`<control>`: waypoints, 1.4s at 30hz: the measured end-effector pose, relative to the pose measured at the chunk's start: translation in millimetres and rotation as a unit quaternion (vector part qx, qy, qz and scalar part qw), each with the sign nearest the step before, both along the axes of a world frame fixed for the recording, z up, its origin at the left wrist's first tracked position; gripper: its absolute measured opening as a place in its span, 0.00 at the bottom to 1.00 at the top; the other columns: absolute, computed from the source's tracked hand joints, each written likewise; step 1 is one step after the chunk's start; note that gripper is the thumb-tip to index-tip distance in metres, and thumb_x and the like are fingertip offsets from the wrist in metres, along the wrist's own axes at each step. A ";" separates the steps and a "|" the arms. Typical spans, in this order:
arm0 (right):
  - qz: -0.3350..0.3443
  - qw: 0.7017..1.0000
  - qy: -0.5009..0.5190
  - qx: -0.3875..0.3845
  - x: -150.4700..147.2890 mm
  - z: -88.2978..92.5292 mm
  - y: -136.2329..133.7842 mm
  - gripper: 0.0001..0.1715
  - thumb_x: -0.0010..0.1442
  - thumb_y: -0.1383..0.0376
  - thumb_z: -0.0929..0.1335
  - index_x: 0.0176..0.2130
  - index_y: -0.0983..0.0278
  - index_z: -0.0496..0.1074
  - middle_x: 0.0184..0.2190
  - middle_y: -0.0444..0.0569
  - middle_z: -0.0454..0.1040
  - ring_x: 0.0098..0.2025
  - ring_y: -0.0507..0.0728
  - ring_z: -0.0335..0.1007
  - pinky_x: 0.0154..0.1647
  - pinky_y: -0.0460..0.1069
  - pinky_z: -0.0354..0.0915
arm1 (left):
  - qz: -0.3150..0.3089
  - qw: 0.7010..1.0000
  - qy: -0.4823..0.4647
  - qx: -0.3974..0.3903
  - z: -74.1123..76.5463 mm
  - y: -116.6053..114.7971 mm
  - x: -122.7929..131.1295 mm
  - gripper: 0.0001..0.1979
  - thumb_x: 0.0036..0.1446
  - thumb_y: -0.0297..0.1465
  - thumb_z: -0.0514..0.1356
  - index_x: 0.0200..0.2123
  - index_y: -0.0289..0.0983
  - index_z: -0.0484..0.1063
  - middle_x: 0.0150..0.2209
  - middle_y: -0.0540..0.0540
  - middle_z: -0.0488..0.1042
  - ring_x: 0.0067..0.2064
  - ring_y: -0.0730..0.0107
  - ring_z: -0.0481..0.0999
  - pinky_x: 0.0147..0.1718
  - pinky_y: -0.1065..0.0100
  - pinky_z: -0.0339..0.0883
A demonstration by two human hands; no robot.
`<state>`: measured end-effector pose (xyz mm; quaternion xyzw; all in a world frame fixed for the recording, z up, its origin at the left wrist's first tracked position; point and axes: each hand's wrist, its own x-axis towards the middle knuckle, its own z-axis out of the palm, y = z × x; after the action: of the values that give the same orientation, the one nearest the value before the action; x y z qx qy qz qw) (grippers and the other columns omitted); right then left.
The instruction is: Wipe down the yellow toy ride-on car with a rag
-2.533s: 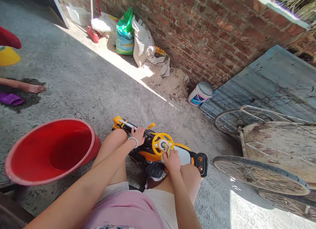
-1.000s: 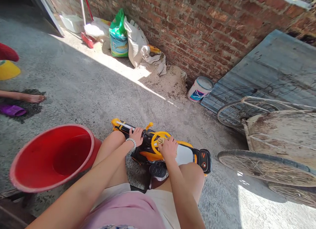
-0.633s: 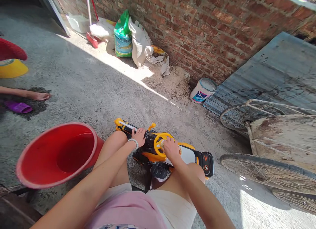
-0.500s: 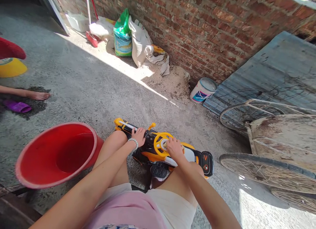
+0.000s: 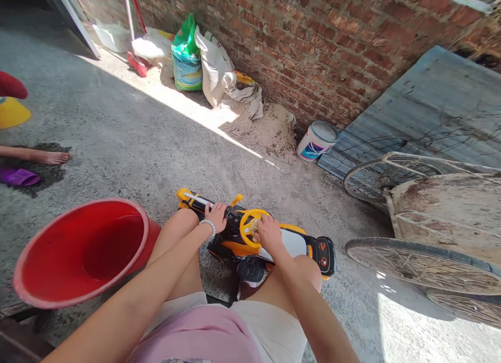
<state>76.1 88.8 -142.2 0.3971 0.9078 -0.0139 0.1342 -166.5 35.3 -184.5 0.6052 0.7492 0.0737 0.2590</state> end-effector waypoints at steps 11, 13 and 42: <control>0.064 0.995 -0.079 -0.016 -11.5 9.5 10.8 0.13 0.63 0.66 0.69 0.47 0.66 0.78 0.50 0.62 0.76 0.54 0.67 0.69 0.50 0.56 0.62 | -0.010 1.000 -0.002 0.002 -2.5 -3.8 -0.8 0.21 0.63 0.30 0.54 0.59 0.43 0.65 0.64 0.38 0.67 0.71 0.52 0.59 0.72 0.36 0.35; 0.076 0.994 -0.080 -0.015 -8.3 8.1 11.4 0.13 0.63 0.66 0.69 0.47 0.65 0.78 0.50 0.62 0.76 0.54 0.67 0.69 0.51 0.56 0.62 | -0.012 1.000 -0.005 0.004 -2.0 -4.1 -1.0 0.21 0.63 0.29 0.54 0.59 0.43 0.65 0.64 0.38 0.68 0.70 0.53 0.59 0.72 0.37 0.36; -0.234 0.971 0.042 0.031 -10.3 -29.5 26.9 0.25 0.73 0.55 0.62 0.65 0.50 0.69 0.57 0.58 0.67 0.54 0.64 0.68 0.48 0.54 0.66 | -0.001 1.000 0.003 -0.004 4.4 -4.3 1.3 0.22 0.63 0.29 0.55 0.60 0.44 0.64 0.64 0.39 0.67 0.71 0.54 0.59 0.73 0.38 0.34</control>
<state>65.9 115.7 -171.7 0.6018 0.7943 -0.0335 0.0771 -165.2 31.0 -180.0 0.6052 0.7496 0.0687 0.2591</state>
